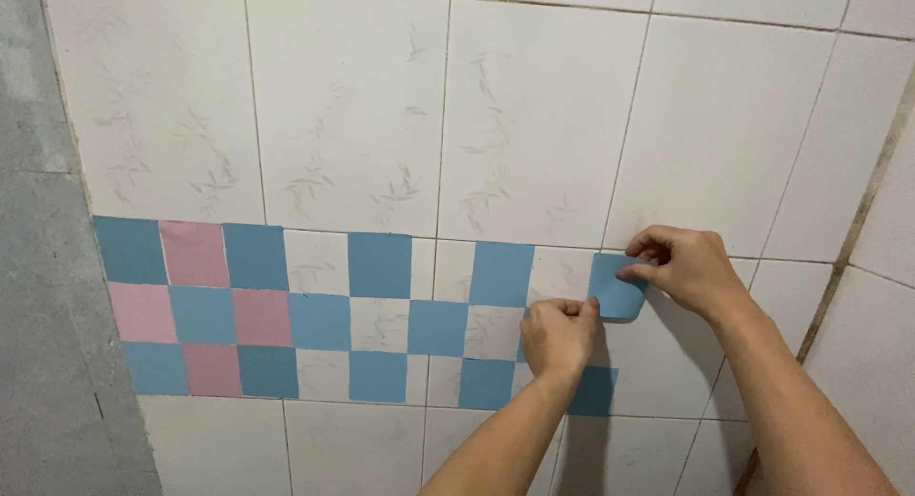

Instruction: Cutting, peeling, and applying small rectangular stickers to wall tiles to create a decorative pattern.

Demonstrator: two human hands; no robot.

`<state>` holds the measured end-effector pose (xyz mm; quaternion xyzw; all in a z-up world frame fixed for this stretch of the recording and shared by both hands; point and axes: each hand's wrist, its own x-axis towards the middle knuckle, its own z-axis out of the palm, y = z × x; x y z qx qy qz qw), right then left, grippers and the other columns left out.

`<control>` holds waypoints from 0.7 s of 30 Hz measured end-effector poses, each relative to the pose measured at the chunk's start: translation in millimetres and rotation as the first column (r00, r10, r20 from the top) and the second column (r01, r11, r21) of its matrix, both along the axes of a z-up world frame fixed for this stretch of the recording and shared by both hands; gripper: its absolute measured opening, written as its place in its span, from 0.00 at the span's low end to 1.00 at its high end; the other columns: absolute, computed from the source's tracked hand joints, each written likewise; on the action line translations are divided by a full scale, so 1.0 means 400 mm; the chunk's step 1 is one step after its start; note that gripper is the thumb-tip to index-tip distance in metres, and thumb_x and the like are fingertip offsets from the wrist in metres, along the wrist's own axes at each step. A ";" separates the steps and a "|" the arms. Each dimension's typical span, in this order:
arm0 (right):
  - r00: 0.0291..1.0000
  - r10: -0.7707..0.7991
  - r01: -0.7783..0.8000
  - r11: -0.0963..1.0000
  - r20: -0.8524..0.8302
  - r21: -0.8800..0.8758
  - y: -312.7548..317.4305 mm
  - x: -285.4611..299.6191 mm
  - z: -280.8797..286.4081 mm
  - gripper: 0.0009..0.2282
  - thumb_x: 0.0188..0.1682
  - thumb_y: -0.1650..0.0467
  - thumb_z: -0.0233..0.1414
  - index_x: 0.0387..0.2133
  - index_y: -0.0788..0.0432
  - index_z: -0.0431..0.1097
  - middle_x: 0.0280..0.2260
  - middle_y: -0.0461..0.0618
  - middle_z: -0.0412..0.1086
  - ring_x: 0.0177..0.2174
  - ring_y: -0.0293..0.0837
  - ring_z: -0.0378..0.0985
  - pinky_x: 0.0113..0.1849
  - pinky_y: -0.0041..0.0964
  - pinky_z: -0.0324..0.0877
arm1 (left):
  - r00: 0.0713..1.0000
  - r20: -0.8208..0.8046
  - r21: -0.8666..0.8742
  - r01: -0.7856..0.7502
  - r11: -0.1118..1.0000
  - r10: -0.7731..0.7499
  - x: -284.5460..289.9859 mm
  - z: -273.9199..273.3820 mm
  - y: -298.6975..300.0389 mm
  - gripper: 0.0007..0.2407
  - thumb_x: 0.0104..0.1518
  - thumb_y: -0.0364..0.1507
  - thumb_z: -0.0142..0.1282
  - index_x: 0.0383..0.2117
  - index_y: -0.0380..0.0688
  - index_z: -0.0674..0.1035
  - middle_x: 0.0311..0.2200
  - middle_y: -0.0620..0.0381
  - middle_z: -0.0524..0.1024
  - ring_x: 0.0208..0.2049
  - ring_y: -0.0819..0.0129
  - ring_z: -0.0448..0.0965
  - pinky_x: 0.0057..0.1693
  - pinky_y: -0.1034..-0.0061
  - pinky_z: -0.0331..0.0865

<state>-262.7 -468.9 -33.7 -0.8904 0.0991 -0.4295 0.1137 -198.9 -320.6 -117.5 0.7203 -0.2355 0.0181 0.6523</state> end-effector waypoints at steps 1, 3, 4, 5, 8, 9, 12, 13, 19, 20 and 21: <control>1.000 0.000 0.000 1.000 0.000 0.000 -0.002 0.001 -0.001 0.10 0.34 0.78 0.69 0.31 0.59 0.82 0.23 0.57 0.80 0.28 0.53 0.81 0.34 0.41 0.74 | 1.000 0.000 0.000 0.000 1.000 0.000 0.000 -0.002 -0.001 0.09 0.58 0.34 0.58 0.31 0.43 0.87 0.21 0.55 0.83 0.27 0.60 0.84 0.35 0.74 0.74; 1.000 0.004 -0.005 1.000 0.023 0.014 -0.006 0.004 -0.004 0.11 0.34 0.78 0.70 0.30 0.58 0.82 0.23 0.56 0.80 0.28 0.52 0.80 0.33 0.40 0.74 | 1.000 0.008 -0.015 -0.014 1.000 0.014 0.002 -0.005 -0.004 0.09 0.58 0.35 0.59 0.28 0.46 0.87 0.20 0.57 0.83 0.26 0.60 0.84 0.34 0.74 0.75; 1.000 0.004 -0.004 1.000 0.024 0.014 -0.007 0.005 -0.004 0.11 0.34 0.78 0.70 0.30 0.58 0.82 0.23 0.56 0.80 0.28 0.52 0.80 0.33 0.40 0.74 | 1.000 0.009 -0.014 -0.014 1.000 0.014 0.000 -0.003 -0.005 0.09 0.58 0.35 0.59 0.28 0.46 0.87 0.20 0.57 0.83 0.26 0.60 0.84 0.34 0.74 0.75; 1.000 0.002 -0.002 1.000 0.027 0.008 -0.008 0.007 -0.004 0.10 0.33 0.77 0.70 0.30 0.58 0.82 0.23 0.55 0.80 0.27 0.51 0.80 0.33 0.39 0.73 | 1.000 0.008 -0.005 -0.028 1.000 0.028 -0.001 -0.001 -0.005 0.09 0.58 0.35 0.59 0.29 0.45 0.87 0.21 0.55 0.83 0.27 0.59 0.85 0.35 0.73 0.75; 0.999 -0.002 0.002 1.000 0.034 0.002 -0.007 0.005 -0.006 0.10 0.33 0.77 0.70 0.29 0.58 0.82 0.22 0.54 0.80 0.27 0.49 0.79 0.32 0.38 0.73 | 0.999 0.025 0.003 -0.044 0.999 0.044 -0.014 0.000 0.001 0.09 0.58 0.34 0.59 0.30 0.43 0.86 0.23 0.53 0.84 0.29 0.56 0.85 0.36 0.71 0.75; 0.999 -0.004 0.003 1.000 0.040 0.002 -0.006 0.005 -0.006 0.10 0.33 0.77 0.70 0.29 0.58 0.82 0.22 0.53 0.80 0.26 0.48 0.79 0.31 0.37 0.72 | 0.998 0.044 0.001 -0.049 0.999 0.049 -0.019 0.000 0.005 0.10 0.59 0.34 0.58 0.30 0.42 0.86 0.23 0.52 0.84 0.29 0.55 0.85 0.36 0.70 0.75; 0.998 0.018 -0.018 1.000 0.055 -0.007 -0.010 0.006 -0.009 0.10 0.33 0.77 0.70 0.29 0.59 0.82 0.22 0.55 0.80 0.27 0.51 0.80 0.32 0.39 0.73 | 0.992 0.085 -0.010 -0.089 0.996 0.090 -0.013 -0.020 -0.005 0.09 0.59 0.35 0.59 0.28 0.44 0.86 0.21 0.55 0.83 0.26 0.58 0.84 0.35 0.72 0.73; 0.998 0.017 -0.017 1.000 0.054 -0.009 -0.011 0.006 -0.012 0.10 0.33 0.77 0.70 0.29 0.59 0.82 0.22 0.55 0.80 0.27 0.51 0.80 0.32 0.39 0.73 | 0.992 0.084 -0.011 -0.088 0.996 0.089 -0.014 -0.023 -0.004 0.09 0.59 0.35 0.59 0.28 0.44 0.86 0.21 0.55 0.83 0.26 0.58 0.84 0.35 0.72 0.73; 0.999 0.009 -0.009 1.000 0.046 -0.003 -0.012 0.005 -0.010 0.08 0.34 0.76 0.70 0.28 0.58 0.82 0.23 0.55 0.80 0.27 0.51 0.81 0.31 0.39 0.73 | 0.983 0.152 0.030 -0.107 0.994 0.101 0.009 -0.061 -0.006 0.10 0.60 0.35 0.58 0.27 0.44 0.85 0.21 0.57 0.83 0.28 0.56 0.85 0.36 0.68 0.74; 0.999 0.007 -0.007 1.000 0.042 -0.016 -0.016 0.007 -0.010 0.08 0.34 0.76 0.70 0.28 0.58 0.82 0.23 0.55 0.80 0.27 0.51 0.81 0.31 0.38 0.73 | 0.982 0.177 0.047 -0.079 0.996 0.070 0.015 -0.077 -0.005 0.10 0.59 0.35 0.58 0.26 0.44 0.84 0.21 0.57 0.83 0.28 0.55 0.84 0.37 0.67 0.74; 0.999 0.006 -0.005 1.000 0.039 -0.030 -0.020 0.009 -0.010 0.09 0.34 0.76 0.70 0.28 0.58 0.83 0.23 0.55 0.80 0.27 0.51 0.81 0.32 0.38 0.74 | 0.979 0.201 0.064 -0.051 0.997 0.037 0.020 -0.092 -0.004 0.10 0.59 0.35 0.57 0.25 0.45 0.84 0.21 0.57 0.83 0.28 0.54 0.84 0.37 0.67 0.73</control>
